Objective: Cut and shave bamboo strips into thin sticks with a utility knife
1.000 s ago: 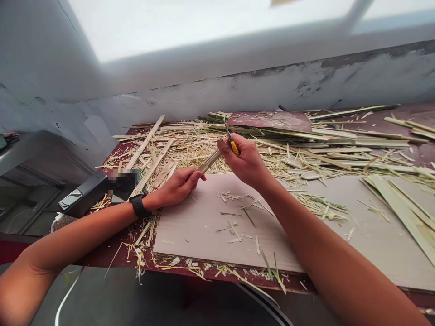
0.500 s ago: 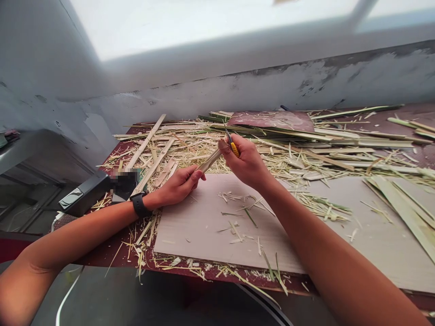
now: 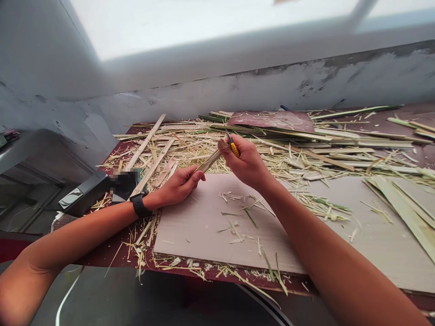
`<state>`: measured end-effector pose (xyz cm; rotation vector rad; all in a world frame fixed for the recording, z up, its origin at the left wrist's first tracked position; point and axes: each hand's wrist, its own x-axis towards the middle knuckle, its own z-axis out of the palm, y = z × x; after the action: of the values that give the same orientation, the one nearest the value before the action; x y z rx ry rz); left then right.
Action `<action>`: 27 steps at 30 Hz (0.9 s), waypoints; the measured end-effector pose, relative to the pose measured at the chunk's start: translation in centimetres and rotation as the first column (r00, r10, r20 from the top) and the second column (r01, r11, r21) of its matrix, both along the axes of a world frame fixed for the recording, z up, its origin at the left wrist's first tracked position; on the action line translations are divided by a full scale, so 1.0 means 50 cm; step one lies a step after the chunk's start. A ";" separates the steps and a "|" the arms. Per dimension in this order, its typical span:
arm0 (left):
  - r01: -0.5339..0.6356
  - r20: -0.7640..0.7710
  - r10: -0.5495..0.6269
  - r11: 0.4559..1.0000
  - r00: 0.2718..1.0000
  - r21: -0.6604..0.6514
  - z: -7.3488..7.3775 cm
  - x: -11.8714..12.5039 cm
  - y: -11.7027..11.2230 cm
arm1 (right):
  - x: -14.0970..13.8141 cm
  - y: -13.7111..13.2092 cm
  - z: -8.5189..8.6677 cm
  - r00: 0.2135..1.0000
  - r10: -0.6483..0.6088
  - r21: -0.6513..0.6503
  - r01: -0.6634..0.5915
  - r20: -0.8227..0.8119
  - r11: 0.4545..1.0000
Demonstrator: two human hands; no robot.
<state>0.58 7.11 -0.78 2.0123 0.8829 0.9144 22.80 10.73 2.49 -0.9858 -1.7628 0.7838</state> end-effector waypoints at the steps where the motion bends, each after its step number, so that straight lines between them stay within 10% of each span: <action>1: 0.000 -0.001 0.000 1.000 1.000 0.002 0.000 0.000 0.000 | 0.000 0.000 0.000 1.000 0.001 0.000 -0.001 0.002 1.000; 27: -0.005 0.005 0.005 1.000 1.000 0.013 0.000 0.002 -0.001 | 0.001 -0.002 0.002 0.999 0.021 0.007 -0.021 0.027 1.000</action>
<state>0.66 7.06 -0.77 2.0195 0.8813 0.9296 22.84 10.60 2.59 -0.9791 -1.8002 0.7803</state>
